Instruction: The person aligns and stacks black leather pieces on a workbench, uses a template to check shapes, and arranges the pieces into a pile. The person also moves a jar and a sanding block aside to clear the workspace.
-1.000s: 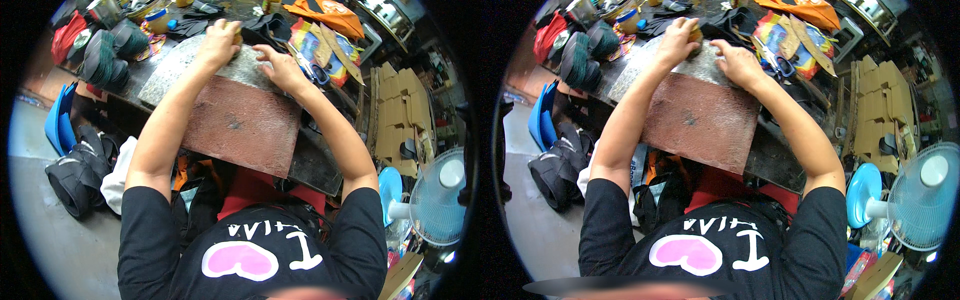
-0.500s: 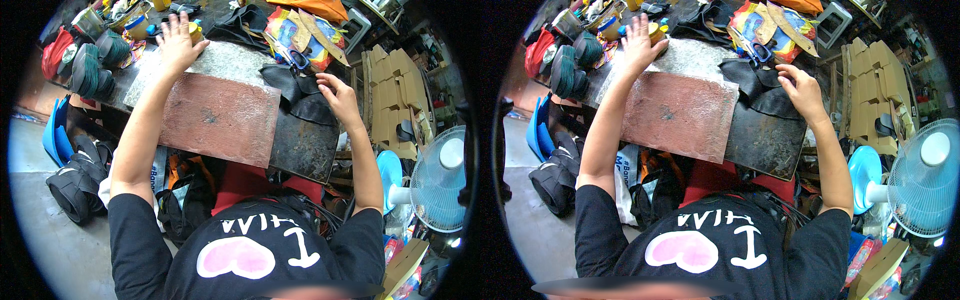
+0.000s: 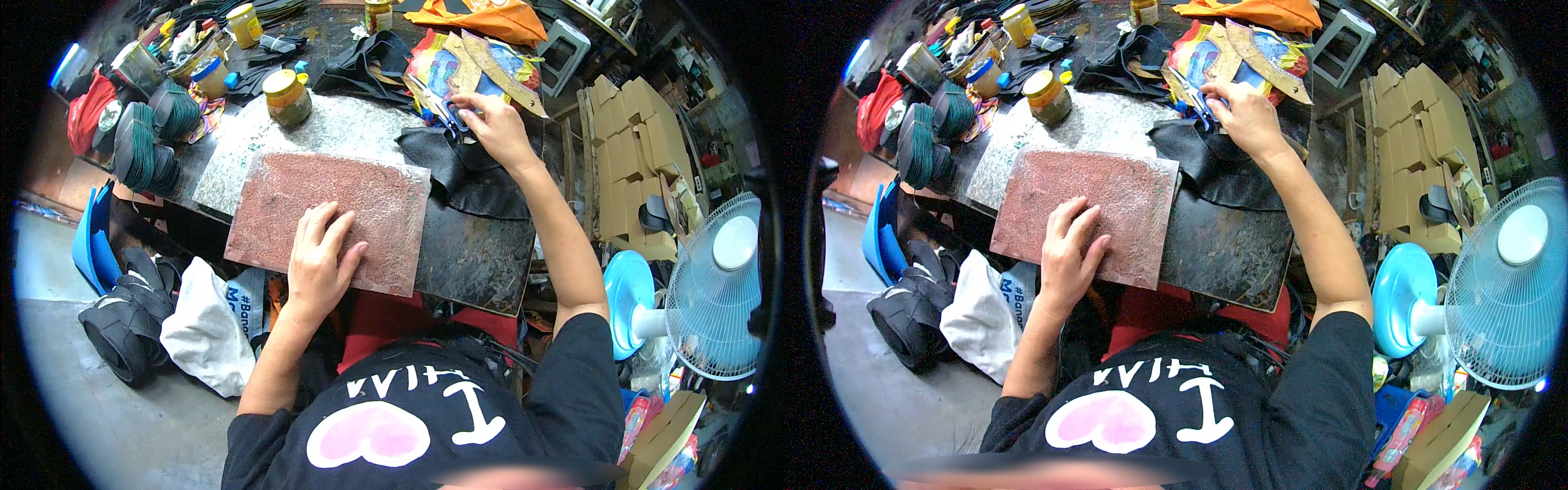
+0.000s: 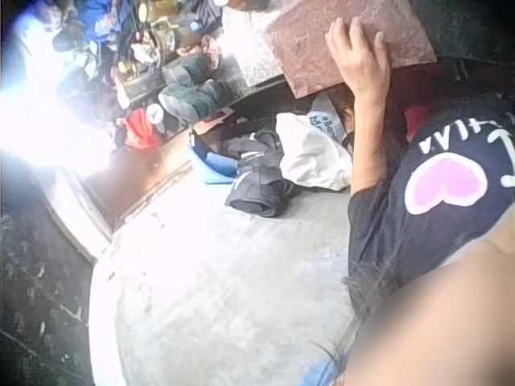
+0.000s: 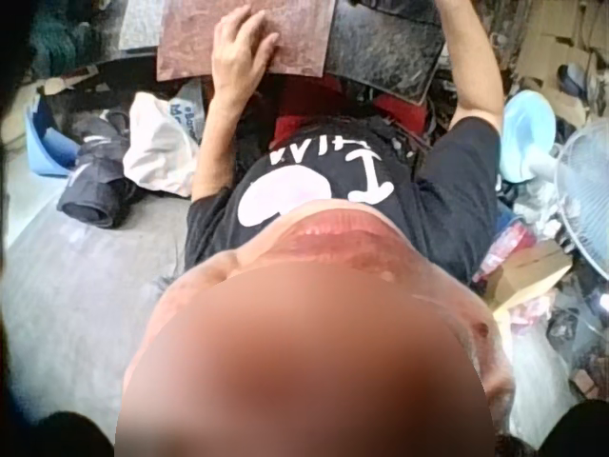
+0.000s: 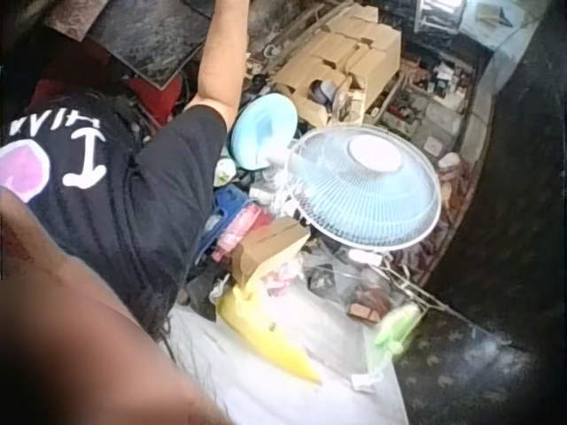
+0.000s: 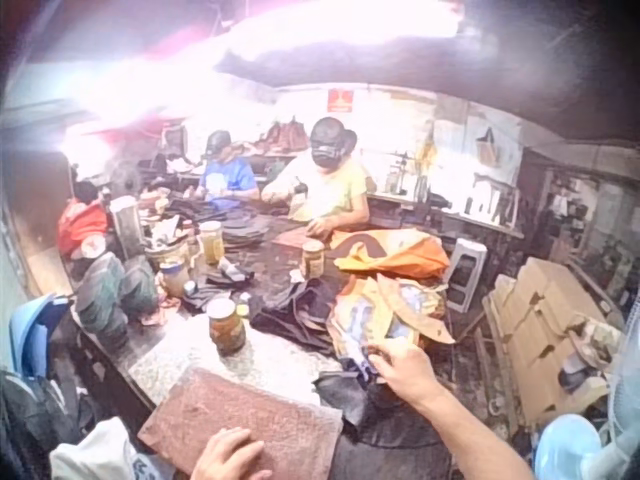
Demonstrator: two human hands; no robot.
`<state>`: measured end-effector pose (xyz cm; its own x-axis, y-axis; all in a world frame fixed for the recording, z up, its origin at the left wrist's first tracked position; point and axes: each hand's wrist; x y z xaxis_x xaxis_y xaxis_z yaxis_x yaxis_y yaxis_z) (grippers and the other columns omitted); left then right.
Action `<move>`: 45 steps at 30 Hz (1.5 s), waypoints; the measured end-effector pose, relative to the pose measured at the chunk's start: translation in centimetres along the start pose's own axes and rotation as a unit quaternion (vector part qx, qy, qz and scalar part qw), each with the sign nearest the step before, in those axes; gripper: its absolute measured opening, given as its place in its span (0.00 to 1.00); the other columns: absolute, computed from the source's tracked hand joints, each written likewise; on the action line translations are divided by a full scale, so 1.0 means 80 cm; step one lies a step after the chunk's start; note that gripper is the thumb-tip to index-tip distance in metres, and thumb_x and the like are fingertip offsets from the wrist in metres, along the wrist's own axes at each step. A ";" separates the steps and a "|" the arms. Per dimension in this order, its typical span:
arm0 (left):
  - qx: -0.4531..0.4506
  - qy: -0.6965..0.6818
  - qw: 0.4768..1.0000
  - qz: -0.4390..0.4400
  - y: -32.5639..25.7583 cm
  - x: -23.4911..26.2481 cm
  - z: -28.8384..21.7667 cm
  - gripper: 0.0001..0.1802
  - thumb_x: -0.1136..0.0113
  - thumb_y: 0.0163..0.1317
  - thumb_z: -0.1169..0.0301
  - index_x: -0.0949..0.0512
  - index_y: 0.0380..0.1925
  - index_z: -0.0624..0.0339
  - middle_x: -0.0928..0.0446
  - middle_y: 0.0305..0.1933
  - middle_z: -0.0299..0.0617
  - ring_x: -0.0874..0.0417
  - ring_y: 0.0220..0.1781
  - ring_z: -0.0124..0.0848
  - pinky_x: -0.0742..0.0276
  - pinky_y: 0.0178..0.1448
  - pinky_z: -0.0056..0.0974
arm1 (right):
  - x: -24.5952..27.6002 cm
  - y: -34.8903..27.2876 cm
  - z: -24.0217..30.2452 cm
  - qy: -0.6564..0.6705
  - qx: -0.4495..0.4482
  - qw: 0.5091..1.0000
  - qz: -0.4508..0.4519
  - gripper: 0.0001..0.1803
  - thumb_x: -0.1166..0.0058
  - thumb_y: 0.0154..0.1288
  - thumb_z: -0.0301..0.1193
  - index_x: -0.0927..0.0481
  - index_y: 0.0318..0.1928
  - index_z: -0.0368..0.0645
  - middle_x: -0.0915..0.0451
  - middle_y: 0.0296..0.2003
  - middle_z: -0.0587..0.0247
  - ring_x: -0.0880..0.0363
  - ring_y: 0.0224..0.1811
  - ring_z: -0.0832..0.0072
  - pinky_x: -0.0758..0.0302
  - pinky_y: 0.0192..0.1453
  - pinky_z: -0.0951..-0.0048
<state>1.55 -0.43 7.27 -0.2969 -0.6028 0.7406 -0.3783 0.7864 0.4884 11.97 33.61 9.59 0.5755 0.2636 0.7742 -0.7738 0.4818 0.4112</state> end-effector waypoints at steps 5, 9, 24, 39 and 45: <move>0.022 0.032 0.999 -0.004 -0.001 -0.014 0.003 0.27 0.29 0.56 0.67 0.22 0.55 0.66 0.25 0.61 0.56 0.26 0.65 0.56 0.32 0.72 0.52 | -0.039 0.043 0.009 -0.095 0.024 0.995 -0.024 0.16 0.41 0.67 0.33 0.17 0.55 0.53 0.13 0.41 0.55 0.14 0.45 0.60 0.19 0.49 0.60; 0.002 0.050 0.999 -0.016 -0.001 -0.014 0.005 0.26 0.29 0.56 0.66 0.22 0.54 0.67 0.23 0.58 0.55 0.25 0.64 0.54 0.32 0.72 0.53 | -0.074 0.064 0.018 -0.226 0.026 0.974 -0.016 0.22 0.38 0.64 0.39 0.22 0.59 0.60 0.13 0.40 0.54 0.15 0.45 0.56 0.19 0.47 0.52; 0.004 0.052 0.998 -0.024 -0.001 -0.015 0.006 0.24 0.28 0.56 0.65 0.20 0.51 0.66 0.21 0.57 0.54 0.24 0.63 0.53 0.32 0.72 0.54 | -0.064 0.107 -0.019 0.057 -0.040 0.993 0.100 0.26 0.37 0.64 0.32 0.25 0.63 0.48 0.12 0.41 0.53 0.13 0.42 0.68 0.20 0.50 0.67; -0.001 0.064 0.998 -0.021 0.001 -0.013 0.003 0.25 0.29 0.57 0.63 0.20 0.52 0.66 0.22 0.57 0.55 0.24 0.63 0.53 0.33 0.73 0.54 | 0.041 0.086 -0.104 -0.216 -0.104 0.969 -0.063 0.45 0.29 0.55 0.38 0.35 0.73 0.60 0.18 0.57 0.61 0.23 0.60 0.56 0.26 0.65 0.56; 0.007 0.063 0.998 -0.017 -0.001 -0.015 0.003 0.26 0.30 0.58 0.62 0.20 0.53 0.66 0.22 0.58 0.54 0.24 0.64 0.51 0.34 0.74 0.54 | 0.015 0.098 -0.110 -0.245 -0.088 0.964 -0.062 0.55 0.27 0.51 0.42 0.43 0.78 0.61 0.28 0.69 0.57 0.33 0.69 0.51 0.33 0.73 0.54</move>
<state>1.73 0.20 6.24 -0.1714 -0.6072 0.7758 -0.3998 0.7626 0.5085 8.89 45.05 9.49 0.4326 -0.2101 0.8768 -0.6256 0.6303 0.4597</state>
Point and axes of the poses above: each hand's wrist, its own y-axis towards the middle knuckle, its own x-axis out of the back of the hand, z = x × y
